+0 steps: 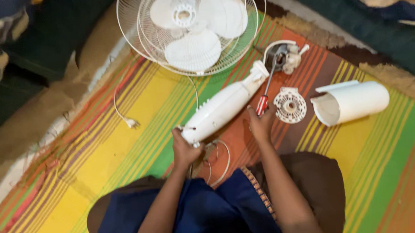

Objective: The person sits on a mat and uses a screwdriver to remove screws from the white plastic base of a disassembled electric fan. They remove several screws and set them aside on the mat.

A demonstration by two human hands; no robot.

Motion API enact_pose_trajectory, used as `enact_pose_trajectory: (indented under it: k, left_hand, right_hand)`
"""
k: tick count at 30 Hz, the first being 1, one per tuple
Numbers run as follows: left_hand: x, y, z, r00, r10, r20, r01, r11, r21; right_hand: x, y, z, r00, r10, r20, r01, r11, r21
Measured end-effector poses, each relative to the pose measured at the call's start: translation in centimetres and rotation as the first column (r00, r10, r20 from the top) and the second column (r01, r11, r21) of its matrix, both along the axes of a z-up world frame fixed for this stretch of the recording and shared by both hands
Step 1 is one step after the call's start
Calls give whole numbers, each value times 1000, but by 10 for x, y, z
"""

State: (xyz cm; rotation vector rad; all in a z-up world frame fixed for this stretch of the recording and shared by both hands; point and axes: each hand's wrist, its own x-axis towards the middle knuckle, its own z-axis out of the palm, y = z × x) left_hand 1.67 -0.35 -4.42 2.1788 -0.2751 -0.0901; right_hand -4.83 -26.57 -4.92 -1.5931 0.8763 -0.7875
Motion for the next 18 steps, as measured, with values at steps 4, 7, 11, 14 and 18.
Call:
enact_pose_trajectory:
  k: [4, 7, 11, 14, 18]
  left_hand:
    - [3, 1, 0, 998, -27, 55, 28, 1000, -14]
    - [3, 2, 4, 999, -32, 26, 32, 999, -6]
    - [4, 1, 10, 1000, -26, 11, 26, 1000, -16]
    - [4, 2, 11, 1000, -25, -5, 25, 999, -22]
    - [4, 4, 5, 999, -39, 34, 39, 999, 13]
  right_hand:
    - [-45, 24, 44, 963, 253, -94, -270, 894, -357]
    - [-85, 50, 91, 875, 409, -258, -483, 765, -427]
    - [-125, 98, 134, 836, 424, -348, -548, 684, -481]
    - [-139, 114, 150, 824, 405, -397, -561, 680, -472]
    - [-147, 121, 154, 797, 415, -439, -595, 667, -449]
